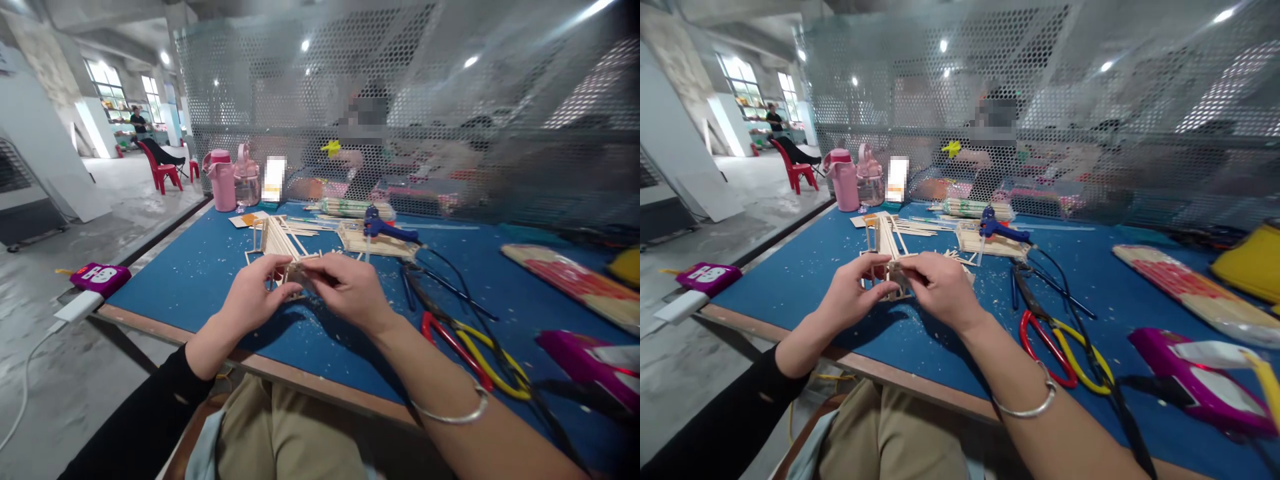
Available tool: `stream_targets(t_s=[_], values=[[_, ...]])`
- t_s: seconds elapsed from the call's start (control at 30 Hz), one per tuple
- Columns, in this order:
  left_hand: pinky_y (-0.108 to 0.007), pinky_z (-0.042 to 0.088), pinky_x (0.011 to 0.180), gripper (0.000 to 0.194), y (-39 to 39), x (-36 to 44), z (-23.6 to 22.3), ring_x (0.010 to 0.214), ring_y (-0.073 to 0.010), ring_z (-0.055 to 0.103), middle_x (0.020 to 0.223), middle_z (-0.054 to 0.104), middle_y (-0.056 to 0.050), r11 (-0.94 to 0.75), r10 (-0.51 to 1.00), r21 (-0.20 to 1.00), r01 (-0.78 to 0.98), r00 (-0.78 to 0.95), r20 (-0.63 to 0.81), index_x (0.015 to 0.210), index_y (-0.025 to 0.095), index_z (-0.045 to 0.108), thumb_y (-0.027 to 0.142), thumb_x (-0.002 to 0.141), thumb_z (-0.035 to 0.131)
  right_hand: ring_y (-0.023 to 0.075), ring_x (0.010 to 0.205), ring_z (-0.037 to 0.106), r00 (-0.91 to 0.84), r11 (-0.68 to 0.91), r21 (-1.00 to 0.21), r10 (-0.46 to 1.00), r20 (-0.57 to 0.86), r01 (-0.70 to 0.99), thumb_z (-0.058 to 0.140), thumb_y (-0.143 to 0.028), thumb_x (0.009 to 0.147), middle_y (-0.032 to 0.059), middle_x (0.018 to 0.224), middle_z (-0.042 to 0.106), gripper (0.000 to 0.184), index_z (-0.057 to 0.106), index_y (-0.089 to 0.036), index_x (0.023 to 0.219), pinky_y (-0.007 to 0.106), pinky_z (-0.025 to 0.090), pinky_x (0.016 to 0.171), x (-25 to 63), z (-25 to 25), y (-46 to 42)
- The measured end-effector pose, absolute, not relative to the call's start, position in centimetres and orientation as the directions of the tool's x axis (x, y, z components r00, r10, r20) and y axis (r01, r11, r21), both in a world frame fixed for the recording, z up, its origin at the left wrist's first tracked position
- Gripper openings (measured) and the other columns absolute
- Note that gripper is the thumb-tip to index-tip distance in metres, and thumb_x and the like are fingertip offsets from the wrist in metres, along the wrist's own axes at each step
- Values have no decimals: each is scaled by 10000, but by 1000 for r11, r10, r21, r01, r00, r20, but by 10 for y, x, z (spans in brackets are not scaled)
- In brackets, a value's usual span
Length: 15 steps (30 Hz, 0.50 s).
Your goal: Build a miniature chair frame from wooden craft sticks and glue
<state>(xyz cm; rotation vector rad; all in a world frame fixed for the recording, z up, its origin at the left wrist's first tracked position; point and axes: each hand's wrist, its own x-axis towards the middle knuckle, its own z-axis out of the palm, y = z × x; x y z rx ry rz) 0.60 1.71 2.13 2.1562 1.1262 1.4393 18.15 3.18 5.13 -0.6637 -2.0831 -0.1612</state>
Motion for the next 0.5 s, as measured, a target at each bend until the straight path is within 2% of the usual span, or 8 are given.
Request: stream_targets(t_s=[0.13, 0.23, 0.37, 0.5], values=[[-296, 483, 697, 370, 18, 4, 22, 754, -150, 592, 887, 657, -45, -650, 747, 626, 431, 214, 629, 1055, 181, 575, 300, 734, 716, 125, 666, 623, -401, 831, -115, 379, 834, 545, 544, -134, 820, 29, 738, 695, 153, 662, -190, 901, 240, 479, 605, 176, 51, 29], [-304, 483, 709, 420, 19, 3, 22, 762, -155, 590, 895, 656, -46, -645, 753, 629, 433, 218, 621, 1078, 183, 571, 321, 715, 732, 128, 685, 632, -444, 845, -86, 361, 820, 528, 537, -120, 813, 31, 752, 702, 144, 659, -184, 855, 242, 483, 624, 172, 50, 28], [-308, 484, 714, 440, 19, 4, 22, 777, -162, 592, 921, 661, -57, -643, 759, 636, 426, 242, 605, 1089, 186, 572, 357, 715, 727, 133, 692, 637, -404, 821, -103, 381, 832, 562, 529, -132, 820, 37, 768, 708, 158, 661, -189, 885, 252, 492, 637, 173, 50, 29], [-317, 485, 721, 364, 17, 0, 27, 801, -174, 601, 933, 668, -74, -661, 739, 602, 447, 254, 624, 1081, 173, 598, 389, 792, 635, 135, 720, 648, -482, 849, -102, 388, 785, 518, 526, -92, 784, 29, 791, 717, 194, 662, -198, 873, 252, 501, 648, 185, 54, 29]])
